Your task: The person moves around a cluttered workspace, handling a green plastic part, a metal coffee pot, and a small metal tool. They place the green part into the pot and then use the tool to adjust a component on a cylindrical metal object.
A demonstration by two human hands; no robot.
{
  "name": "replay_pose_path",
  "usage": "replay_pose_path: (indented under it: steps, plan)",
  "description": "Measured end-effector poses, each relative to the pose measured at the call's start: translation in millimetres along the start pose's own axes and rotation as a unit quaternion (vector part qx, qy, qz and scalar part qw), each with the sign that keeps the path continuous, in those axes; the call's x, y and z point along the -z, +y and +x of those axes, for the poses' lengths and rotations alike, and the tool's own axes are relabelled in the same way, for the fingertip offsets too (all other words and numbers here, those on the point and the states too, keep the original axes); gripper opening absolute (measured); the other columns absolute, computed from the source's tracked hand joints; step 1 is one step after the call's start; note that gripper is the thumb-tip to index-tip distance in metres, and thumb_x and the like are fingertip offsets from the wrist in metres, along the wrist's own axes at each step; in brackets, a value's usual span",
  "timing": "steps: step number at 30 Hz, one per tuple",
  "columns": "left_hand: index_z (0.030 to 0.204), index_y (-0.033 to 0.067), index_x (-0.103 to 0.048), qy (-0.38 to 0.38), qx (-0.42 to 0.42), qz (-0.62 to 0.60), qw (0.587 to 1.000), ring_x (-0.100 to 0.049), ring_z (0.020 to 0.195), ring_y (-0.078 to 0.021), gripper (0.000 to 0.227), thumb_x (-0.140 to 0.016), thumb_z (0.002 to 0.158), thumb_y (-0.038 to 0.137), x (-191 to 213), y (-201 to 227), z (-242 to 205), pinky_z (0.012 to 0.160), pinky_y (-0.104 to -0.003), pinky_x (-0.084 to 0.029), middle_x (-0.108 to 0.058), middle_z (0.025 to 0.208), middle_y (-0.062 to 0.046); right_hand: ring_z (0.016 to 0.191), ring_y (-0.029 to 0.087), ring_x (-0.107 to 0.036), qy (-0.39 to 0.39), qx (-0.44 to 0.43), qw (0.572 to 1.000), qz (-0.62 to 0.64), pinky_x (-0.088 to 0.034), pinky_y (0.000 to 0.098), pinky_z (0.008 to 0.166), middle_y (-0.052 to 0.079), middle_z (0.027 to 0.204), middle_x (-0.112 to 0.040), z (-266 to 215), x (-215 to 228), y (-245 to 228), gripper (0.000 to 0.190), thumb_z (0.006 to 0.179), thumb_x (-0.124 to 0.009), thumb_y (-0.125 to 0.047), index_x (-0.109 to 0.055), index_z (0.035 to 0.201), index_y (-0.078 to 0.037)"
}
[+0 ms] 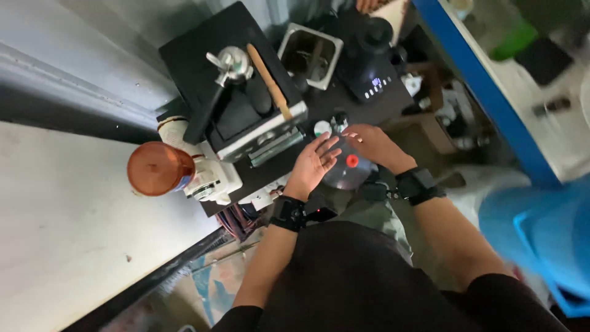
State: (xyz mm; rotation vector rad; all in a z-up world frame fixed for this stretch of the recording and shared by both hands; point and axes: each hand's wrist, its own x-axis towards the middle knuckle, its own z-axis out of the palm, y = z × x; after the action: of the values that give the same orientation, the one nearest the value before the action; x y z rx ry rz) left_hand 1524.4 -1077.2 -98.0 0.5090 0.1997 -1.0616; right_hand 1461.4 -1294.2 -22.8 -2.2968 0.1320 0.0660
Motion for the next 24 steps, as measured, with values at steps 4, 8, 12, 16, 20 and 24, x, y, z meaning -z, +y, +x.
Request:
replay_pose_path:
  steps: [4, 8, 12, 16, 20, 24]
  plan:
    - [0.152, 0.0107, -0.044, 0.046, -0.03, -0.017, 0.998, -0.061, 0.117, -0.0269, 0.051, -0.049, 0.106, 0.033, -10.3, 1.9, 36.0, 0.094, -0.034, -0.053, -0.053, 0.151, -0.012, 0.096, 0.031, -0.071, -0.047, 0.039, 0.998, -0.004, -0.056, 0.0409, 0.082, 0.015, 0.109, -0.073, 64.8, 11.1, 37.3, 0.031, 0.094, -0.062, -0.013, -0.068, 0.123, -0.006]
    - [0.16, 0.0102, -0.034, 0.08, -0.111, 0.01, 0.99, -0.059, 0.126, -0.0272, 0.059, -0.049, 0.108, 0.034, -28.5, -1.4, 61.4, 0.1, -0.038, -0.049, -0.044, 0.159, -0.012, 0.105, 0.038, -0.066, -0.102, 0.05, 0.993, 0.038, -0.054, 0.0444, 0.086, 0.022, 0.126, -0.065, 128.6, 23.6, 68.6, 0.05, 0.095, -0.059, -0.012, -0.053, 0.143, -0.006]
    - [0.161, 0.0113, -0.03, 0.147, -0.149, -0.019, 0.978, -0.057, 0.127, -0.0289, 0.065, -0.051, 0.105, 0.035, -26.0, -8.4, 89.9, 0.103, -0.04, -0.048, -0.041, 0.161, -0.013, 0.121, 0.049, -0.057, -0.101, 0.127, 0.986, 0.03, -0.05, 0.0493, 0.095, 0.031, 0.139, -0.054, 182.2, 6.7, 118.5, 0.064, 0.094, -0.06, -0.01, -0.04, 0.153, 0.002]
    - [0.162, 0.0106, -0.029, 0.172, -0.191, -0.013, 0.966, -0.055, 0.135, -0.0283, 0.065, -0.05, 0.107, 0.037, -51.6, -6.6, 95.4, 0.111, -0.04, -0.048, -0.037, 0.164, -0.013, 0.118, 0.05, -0.058, -0.129, 0.125, 0.984, -0.017, -0.05, 0.0507, 0.098, 0.033, 0.135, -0.057, 201.0, 1.6, 117.5, 0.064, 0.093, -0.059, -0.01, -0.041, 0.154, 0.002]
    - [0.162, 0.0092, -0.031, 0.181, -0.193, -0.04, 0.964, -0.053, 0.132, -0.0299, 0.064, -0.049, 0.106, 0.037, -42.9, -12.1, 101.1, 0.105, -0.039, -0.047, -0.036, 0.165, -0.014, 0.109, 0.048, -0.063, -0.184, 0.094, 0.979, 0.005, -0.052, 0.0499, 0.093, 0.031, 0.13, -0.062, 204.3, -2.6, 99.5, 0.058, 0.093, -0.057, -0.011, -0.048, 0.149, -0.001]
    - [0.161, 0.01, -0.029, 0.164, -0.204, -0.015, 0.965, -0.056, 0.133, -0.0304, 0.063, -0.047, 0.107, 0.035, -31.1, -7.4, 103.2, 0.103, -0.04, -0.047, -0.037, 0.164, -0.013, 0.103, 0.048, -0.066, -0.189, 0.101, 0.976, 0.039, -0.054, 0.0496, 0.088, 0.03, 0.128, -0.063, 206.9, -4.2, 90.4, 0.054, 0.093, -0.056, -0.013, -0.051, 0.145, 0.0]
